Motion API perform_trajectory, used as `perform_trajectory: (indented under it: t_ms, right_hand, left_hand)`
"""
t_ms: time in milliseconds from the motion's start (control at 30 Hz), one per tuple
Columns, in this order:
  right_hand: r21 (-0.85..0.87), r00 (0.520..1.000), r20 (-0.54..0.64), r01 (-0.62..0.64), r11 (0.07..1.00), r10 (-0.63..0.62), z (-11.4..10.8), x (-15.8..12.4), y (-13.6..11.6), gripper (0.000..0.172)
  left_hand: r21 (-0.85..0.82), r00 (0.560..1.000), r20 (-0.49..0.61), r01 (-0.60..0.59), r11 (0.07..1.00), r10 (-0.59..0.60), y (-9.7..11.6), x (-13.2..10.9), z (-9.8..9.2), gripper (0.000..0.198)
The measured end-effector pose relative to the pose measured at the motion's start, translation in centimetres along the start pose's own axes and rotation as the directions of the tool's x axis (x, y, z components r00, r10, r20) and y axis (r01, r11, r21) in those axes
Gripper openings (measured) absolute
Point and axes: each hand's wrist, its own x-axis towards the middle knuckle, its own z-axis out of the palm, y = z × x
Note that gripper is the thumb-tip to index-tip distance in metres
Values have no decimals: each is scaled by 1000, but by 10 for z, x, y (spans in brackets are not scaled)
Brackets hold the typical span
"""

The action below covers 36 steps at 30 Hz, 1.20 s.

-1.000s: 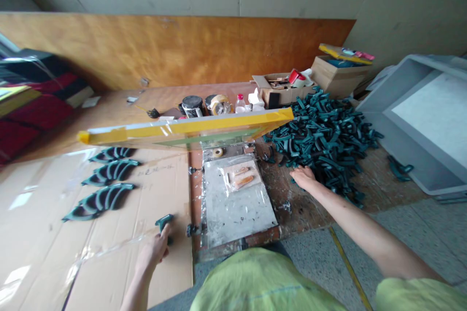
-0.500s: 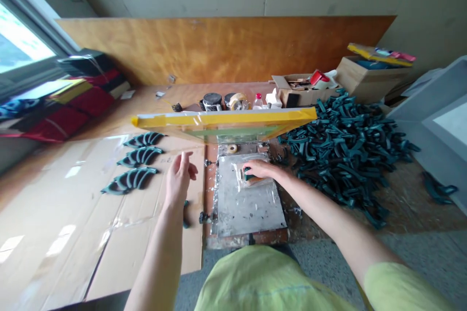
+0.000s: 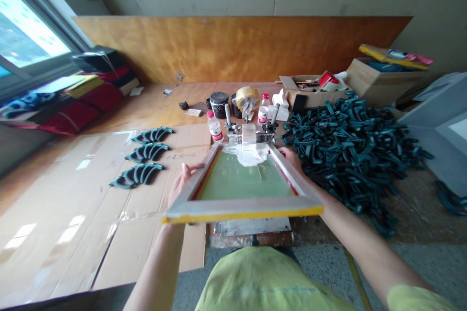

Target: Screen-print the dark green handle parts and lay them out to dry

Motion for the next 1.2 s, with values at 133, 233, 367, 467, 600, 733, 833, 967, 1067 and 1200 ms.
perform_trajectory:
  t_ms: [133, 233, 367, 467, 600, 733, 833, 967, 1067, 1200]
  right_hand:
    - [112, 974, -226, 9, 994, 17, -21, 28, -17, 42]
    - [26, 974, -144, 181, 983, -176, -21, 50, -52, 53]
    - [-82, 981, 114, 169, 982, -159, -11, 64, -74, 24]
    - [-101, 971, 174, 182, 978, -162, -3, 59, -72, 11]
    - [-67, 918, 168, 373, 925, -358, 3, 28, -65, 13]
    - [18, 815, 204, 550, 835, -542, -8, -4, -52, 23]
    - [70, 766, 243, 598, 798, -595, -20, -3, -46, 21]
    - [46, 854, 121, 505, 862, -506, -14, 10, -53, 13]
    - [-26, 873, -9, 487, 873, -487, 2, -2, -59, 18]
    - [-5, 815, 14, 580, 815, -580, 4, -24, -57, 17]
  left_hand:
    - [113, 957, 88, 268, 957, -278, -58, -23, -19, 81]
    - [179, 958, 39, 274, 945, -285, -96, -21, -20, 98]
    - [228, 961, -7, 271, 935, -277, -118, -14, -20, 96]
    - [226, 956, 23, 280, 933, -292, -122, -14, -23, 91]
    - [210, 949, 64, 290, 934, -309, -124, -16, -25, 88]
    - [202, 948, 79, 287, 936, -308, -128, -16, -26, 87]
    - [203, 955, 67, 270, 941, -289, -128, -16, -25, 85]
    - [207, 961, 49, 255, 944, -271, -125, -17, -24, 83]
    - [214, 959, 39, 267, 940, -281, -124, -17, -25, 83]
    - [248, 956, 35, 275, 929, -292, -122, -17, -26, 78]
